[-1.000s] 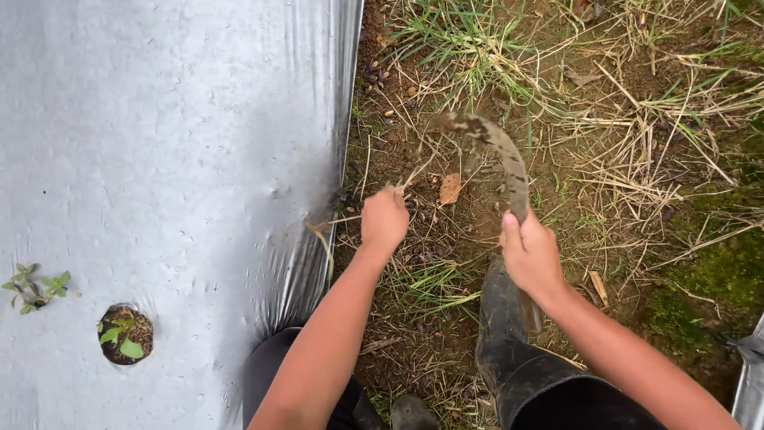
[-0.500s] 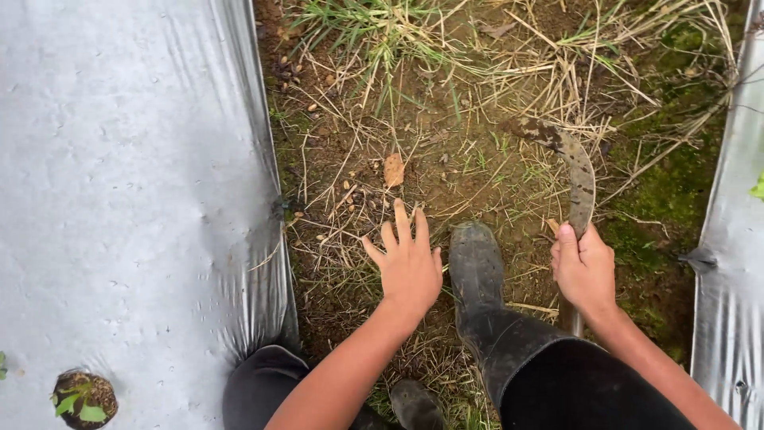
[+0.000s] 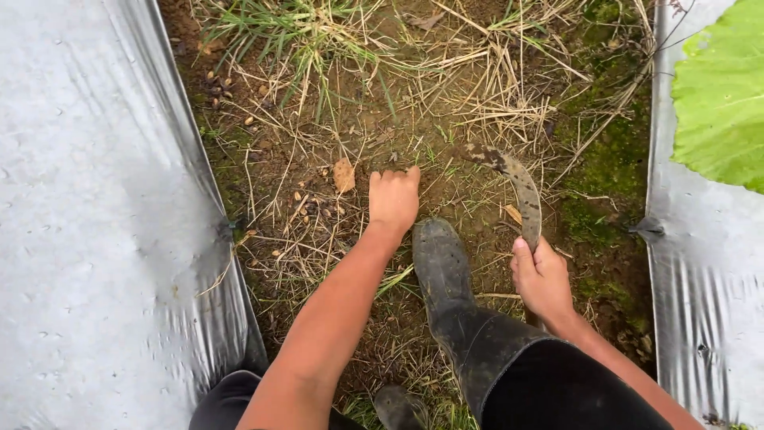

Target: The person uses a sickle to cut and remove weeds growing along the edge of a plastic-covered garden bed. They repeatedly slice the grass and pull the clumps away by hand, clearing the soil between the rows of crops.

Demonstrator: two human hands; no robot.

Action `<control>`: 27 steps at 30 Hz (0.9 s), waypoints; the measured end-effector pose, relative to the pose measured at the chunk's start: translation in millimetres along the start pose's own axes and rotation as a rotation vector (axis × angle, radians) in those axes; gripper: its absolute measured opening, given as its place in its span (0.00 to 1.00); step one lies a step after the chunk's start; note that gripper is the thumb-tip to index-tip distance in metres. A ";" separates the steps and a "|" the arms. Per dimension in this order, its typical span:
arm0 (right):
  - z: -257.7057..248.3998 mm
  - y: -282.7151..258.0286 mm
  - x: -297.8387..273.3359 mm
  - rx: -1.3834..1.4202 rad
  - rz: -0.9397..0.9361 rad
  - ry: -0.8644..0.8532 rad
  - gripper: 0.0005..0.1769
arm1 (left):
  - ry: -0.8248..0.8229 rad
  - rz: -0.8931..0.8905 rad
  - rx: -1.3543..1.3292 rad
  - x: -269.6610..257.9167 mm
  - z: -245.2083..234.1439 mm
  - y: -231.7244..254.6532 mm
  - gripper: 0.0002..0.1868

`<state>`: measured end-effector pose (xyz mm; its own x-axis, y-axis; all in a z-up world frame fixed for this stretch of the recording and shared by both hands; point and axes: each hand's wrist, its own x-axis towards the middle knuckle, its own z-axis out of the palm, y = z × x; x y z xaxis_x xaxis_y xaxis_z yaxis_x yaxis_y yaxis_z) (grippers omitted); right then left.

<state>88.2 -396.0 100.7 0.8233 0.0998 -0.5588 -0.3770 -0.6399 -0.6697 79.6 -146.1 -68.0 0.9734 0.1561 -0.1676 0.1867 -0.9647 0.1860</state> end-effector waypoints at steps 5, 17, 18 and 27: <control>-14.5 9.0 5.5 0.053 0.002 0.031 0.18 | -0.034 -0.002 -0.065 0.4 -36.0 14.6 0.06; -71.4 13.6 7.4 -0.251 -0.153 0.160 0.14 | -0.053 0.216 0.088 21.7 -30.1 12.9 0.06; -81.8 16.3 6.7 -0.411 -0.229 0.196 0.12 | -0.184 0.286 0.084 13.8 -42.8 18.7 0.09; -147.3 -20.9 -3.3 -1.209 -0.594 0.470 0.21 | 0.179 -0.034 -0.084 13.8 -40.5 40.0 0.16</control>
<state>155.9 -495.2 188.6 0.8802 0.4740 0.0237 0.4589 -0.8628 0.2123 105.9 -174.0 -23.6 0.9730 0.2307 -0.0014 0.2228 -0.9383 0.2645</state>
